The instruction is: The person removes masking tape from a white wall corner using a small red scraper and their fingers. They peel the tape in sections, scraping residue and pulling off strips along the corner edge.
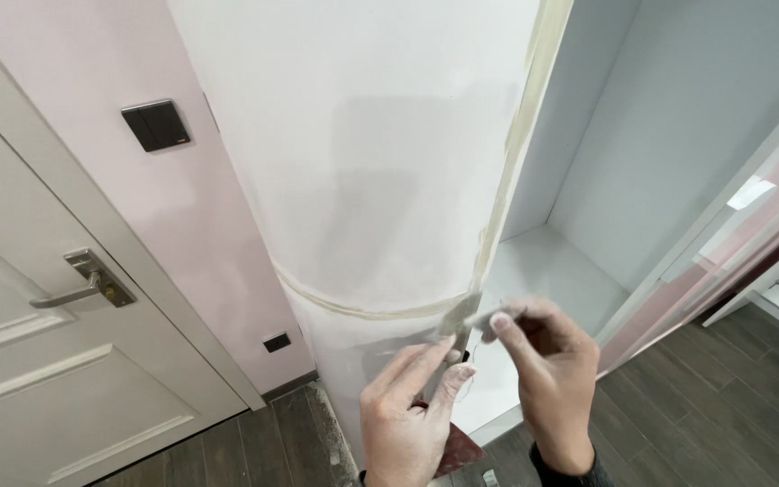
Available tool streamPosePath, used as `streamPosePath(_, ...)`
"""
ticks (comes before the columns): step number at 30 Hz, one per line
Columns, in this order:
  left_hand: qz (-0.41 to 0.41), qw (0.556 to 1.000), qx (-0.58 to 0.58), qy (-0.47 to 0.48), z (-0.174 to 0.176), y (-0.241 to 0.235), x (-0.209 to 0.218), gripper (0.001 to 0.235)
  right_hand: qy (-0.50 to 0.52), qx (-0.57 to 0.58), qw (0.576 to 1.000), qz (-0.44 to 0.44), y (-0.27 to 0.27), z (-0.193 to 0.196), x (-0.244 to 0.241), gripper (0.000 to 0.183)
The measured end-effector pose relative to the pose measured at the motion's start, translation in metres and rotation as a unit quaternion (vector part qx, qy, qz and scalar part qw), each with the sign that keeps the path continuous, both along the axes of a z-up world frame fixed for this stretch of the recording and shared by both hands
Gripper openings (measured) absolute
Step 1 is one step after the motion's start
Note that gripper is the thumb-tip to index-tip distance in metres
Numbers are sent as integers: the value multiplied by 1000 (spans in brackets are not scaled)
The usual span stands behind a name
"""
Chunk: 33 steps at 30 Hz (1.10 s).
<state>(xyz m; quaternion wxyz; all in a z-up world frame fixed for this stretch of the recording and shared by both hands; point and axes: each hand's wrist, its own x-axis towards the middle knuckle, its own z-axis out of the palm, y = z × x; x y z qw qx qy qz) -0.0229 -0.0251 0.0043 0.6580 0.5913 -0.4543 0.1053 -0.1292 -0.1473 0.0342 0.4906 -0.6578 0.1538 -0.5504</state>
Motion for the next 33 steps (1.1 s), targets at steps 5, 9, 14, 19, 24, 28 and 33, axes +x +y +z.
streamPosePath(5,113,993,29,-5,0,10,10,34,-48,-100,991,-76,-8,4,36,12)
streamPosePath(9,164,986,-1,-19,-12,14,24,23,-92,-56,988,-110,0,-35,54,9)
streamPosePath(14,180,983,-5,-25,-8,23,35,18,-151,-37,980,-127,-13,-45,78,24)
streamPosePath(19,192,981,-9,-19,-8,23,37,14,-172,-27,979,-109,-4,-56,79,25)
streamPosePath(24,175,984,-19,-23,-1,20,41,5,-205,-41,970,-128,-8,-35,87,32)
streamPosePath(28,176,984,-7,-18,4,19,35,6,-137,-3,983,-118,5,-65,78,23)
streamPosePath(33,151,988,2,-18,6,15,28,8,-189,3,975,-117,-9,-33,83,28)
